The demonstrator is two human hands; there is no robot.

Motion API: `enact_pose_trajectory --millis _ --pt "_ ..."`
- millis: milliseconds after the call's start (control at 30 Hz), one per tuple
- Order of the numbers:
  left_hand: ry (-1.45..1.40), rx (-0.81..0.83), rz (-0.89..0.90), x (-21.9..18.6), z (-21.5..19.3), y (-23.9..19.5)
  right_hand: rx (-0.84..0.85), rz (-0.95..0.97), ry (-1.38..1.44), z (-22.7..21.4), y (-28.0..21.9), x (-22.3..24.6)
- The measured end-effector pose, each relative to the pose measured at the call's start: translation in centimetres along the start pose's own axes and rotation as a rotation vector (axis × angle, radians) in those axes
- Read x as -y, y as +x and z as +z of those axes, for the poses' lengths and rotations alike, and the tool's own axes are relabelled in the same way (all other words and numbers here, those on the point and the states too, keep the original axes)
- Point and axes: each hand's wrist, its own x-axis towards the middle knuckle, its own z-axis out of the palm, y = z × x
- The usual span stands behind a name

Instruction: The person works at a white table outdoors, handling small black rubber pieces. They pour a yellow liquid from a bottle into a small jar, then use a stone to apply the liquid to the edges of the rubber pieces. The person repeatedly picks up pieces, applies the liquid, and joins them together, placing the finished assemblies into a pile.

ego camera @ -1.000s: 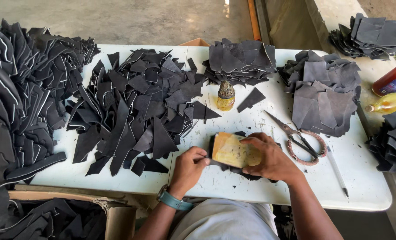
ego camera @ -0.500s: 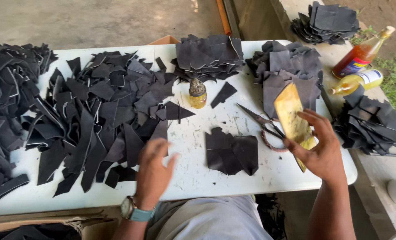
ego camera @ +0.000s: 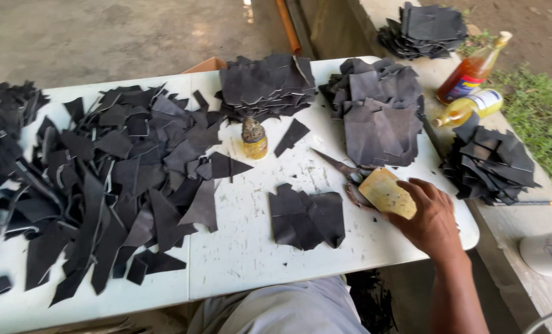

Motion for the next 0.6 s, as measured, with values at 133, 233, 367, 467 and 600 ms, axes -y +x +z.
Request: enact_pose_trajectory --millis 133,233,367,467,600 --pt "-0.061 0.177 0.013 0.0 1.0 -2.1 0.061 0.123 0.355 1.2 -0.1 3.8" --pt "-0.079 0.287 0.046 -0.9 1.7 -2.1 0.163 -0.061 0.493 3.1 -0.4 8.0" --pt "-0.096 0.418 0.104 -2.7 3.0 -2.1 0.288 -0.142 0.345 3.9 0.3 11.2" --pt "-0.060 0.400 0.104 -2.5 2.0 -1.5 0.326 -0.082 0.275 4.1 1.9 10.8" --pt "0.051 0.255 -0.011 -1.7 2.0 1.7 0.412 -0.035 0.225 5.1 2.5 10.1"
